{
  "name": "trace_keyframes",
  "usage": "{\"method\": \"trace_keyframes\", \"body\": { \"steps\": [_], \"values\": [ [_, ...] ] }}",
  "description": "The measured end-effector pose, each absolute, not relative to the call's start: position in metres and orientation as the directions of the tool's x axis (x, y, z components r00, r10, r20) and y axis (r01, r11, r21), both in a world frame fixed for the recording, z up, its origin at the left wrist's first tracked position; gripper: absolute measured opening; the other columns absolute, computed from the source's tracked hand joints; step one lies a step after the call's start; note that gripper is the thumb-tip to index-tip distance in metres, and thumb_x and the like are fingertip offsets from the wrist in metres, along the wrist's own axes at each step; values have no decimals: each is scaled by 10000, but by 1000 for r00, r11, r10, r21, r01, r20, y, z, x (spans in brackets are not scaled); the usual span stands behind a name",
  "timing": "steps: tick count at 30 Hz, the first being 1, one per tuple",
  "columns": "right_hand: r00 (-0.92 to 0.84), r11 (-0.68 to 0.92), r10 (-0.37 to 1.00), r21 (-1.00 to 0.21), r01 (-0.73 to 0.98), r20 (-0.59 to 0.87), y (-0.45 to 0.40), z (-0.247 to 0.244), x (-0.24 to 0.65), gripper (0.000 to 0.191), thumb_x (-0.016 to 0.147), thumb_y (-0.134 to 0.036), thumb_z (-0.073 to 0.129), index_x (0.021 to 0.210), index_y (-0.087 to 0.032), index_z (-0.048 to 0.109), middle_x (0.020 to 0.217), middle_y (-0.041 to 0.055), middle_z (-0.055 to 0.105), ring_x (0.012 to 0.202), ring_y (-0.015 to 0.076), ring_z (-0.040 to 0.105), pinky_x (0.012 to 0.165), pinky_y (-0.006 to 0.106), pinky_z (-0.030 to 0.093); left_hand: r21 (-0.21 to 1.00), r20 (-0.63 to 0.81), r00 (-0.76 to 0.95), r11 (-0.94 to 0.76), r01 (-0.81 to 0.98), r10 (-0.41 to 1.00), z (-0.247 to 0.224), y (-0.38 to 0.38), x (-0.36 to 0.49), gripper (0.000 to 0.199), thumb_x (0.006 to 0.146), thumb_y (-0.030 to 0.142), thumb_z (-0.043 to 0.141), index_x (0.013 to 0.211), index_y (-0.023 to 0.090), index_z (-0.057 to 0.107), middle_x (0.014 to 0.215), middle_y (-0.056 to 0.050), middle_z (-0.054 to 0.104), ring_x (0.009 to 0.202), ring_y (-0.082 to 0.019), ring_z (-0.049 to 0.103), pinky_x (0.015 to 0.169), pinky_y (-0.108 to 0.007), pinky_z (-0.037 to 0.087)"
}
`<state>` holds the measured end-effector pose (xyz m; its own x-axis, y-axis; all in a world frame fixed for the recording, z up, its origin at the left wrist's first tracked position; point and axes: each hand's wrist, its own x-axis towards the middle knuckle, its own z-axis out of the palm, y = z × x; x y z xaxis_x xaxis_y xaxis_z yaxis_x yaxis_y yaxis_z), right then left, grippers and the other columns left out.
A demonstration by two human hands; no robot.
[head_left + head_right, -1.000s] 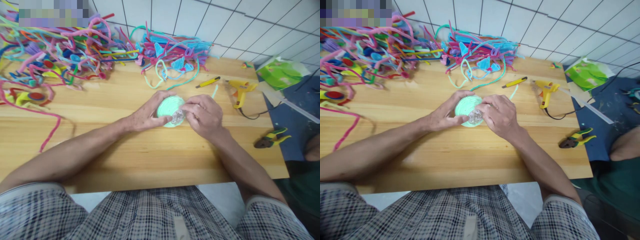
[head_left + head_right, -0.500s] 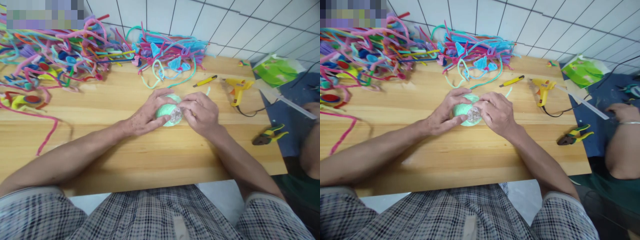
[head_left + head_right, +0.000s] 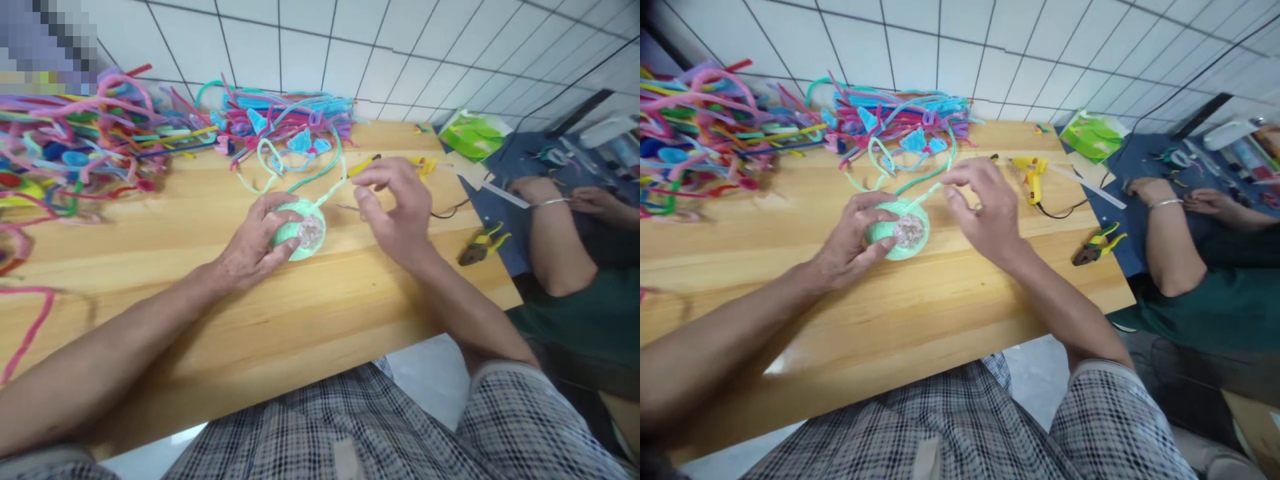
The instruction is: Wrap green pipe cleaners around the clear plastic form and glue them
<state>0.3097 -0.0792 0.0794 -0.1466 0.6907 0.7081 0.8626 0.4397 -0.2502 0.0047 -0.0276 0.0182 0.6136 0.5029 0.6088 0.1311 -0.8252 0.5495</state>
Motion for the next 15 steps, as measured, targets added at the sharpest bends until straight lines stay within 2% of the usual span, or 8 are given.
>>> {"method": "trace_keyframes", "body": {
  "steps": [3, 4, 5, 6, 9, 10, 12, 15],
  "values": [
    [-25, 349, 713, -324, 879, 701, -80, 62, 369, 36, 1051, -307, 820, 1078, -284, 826, 983, 55, 852, 777, 186, 748, 720, 331, 612, 559, 616, 600, -820, 123, 510, 16, -26, 7, 395, 1185, 530, 613, 1527, 334, 591, 1627, -157, 599, 1553, -344, 616, 1311, -651, 586],
    [12, 323, 712, -343, 882, 702, -75, 53, 392, 82, 1008, -315, 864, 998, -248, 817, 891, 66, 824, 702, 177, 711, 643, 324, 567, 566, 616, 599, -816, 115, 512, 15, -25, 8, 411, 1183, 538, 616, 1538, 333, 581, 1627, -157, 593, 1554, -341, 612, 1324, -645, 574],
    [64, 290, 704, -369, 883, 707, -68, 43, 416, 218, 934, -364, 936, 875, -234, 772, 769, 45, 761, 617, 159, 652, 562, 316, 503, 575, 618, 598, -812, 100, 510, 15, -25, 9, 432, 1178, 547, 621, 1555, 342, 567, 1641, -154, 582, 1571, -337, 597, 1336, -632, 566],
    [208, 194, 646, -421, 886, 735, -58, 34, 439, 388, 833, -433, 1009, 743, -255, 675, 654, -13, 650, 544, 134, 561, 508, 322, 427, 579, 626, 593, -811, 81, 507, 14, -25, 9, 440, 1176, 550, 619, 1565, 354, 559, 1640, -148, 577, 1574, -332, 592, 1342, -624, 559],
    [393, 66, 556, -511, 857, 732, -16, 12, 499, 688, 817, -375, 1021, 614, -357, 363, 565, -139, 300, 474, 99, 296, 484, 396, 266, 582, 615, 617, -811, 64, 490, 13, -22, 9, 491, 1165, 603, 593, 1581, 347, 543, 1669, -168, 557, 1603, -361, 563, 1365, -659, 515],
    [508, -40, 480, -560, 827, 715, -2, 7, 514, 797, 802, -341, 1034, 576, -378, 270, 557, -156, 205, 472, 95, 229, 493, 418, 246, 584, 602, 629, -809, 74, 492, 14, -22, 9, 517, 1163, 636, 572, 1583, 336, 542, 1677, -179, 555, 1616, -370, 551, 1372, -671, 499],
    [667, -226, 407, -639, 735, 624, 21, 0, 537, 864, 779, -221, 1039, 515, -387, 233, 538, -146, 186, 491, 107, 237, 529, 442, 267, 589, 580, 643, -803, 93, 500, 14, -21, 7, 566, 1153, 687, 550, 1587, 323, 541, 1694, -188, 554, 1634, -382, 532, 1385, -683, 473],
    [713, -282, 407, -664, 693, 571, 32, -6, 552, 832, 639, -127, 1072, 532, -387, 288, 538, -131, 293, 523, 124, 335, 561, 447, 320, 592, 597, 624, -802, 83, 505, 12, -22, 8, 559, 1142, 662, 595, 1591, 332, 550, 1701, -176, 556, 1629, -383, 533, 1392, -670, 458]
  ]
}}
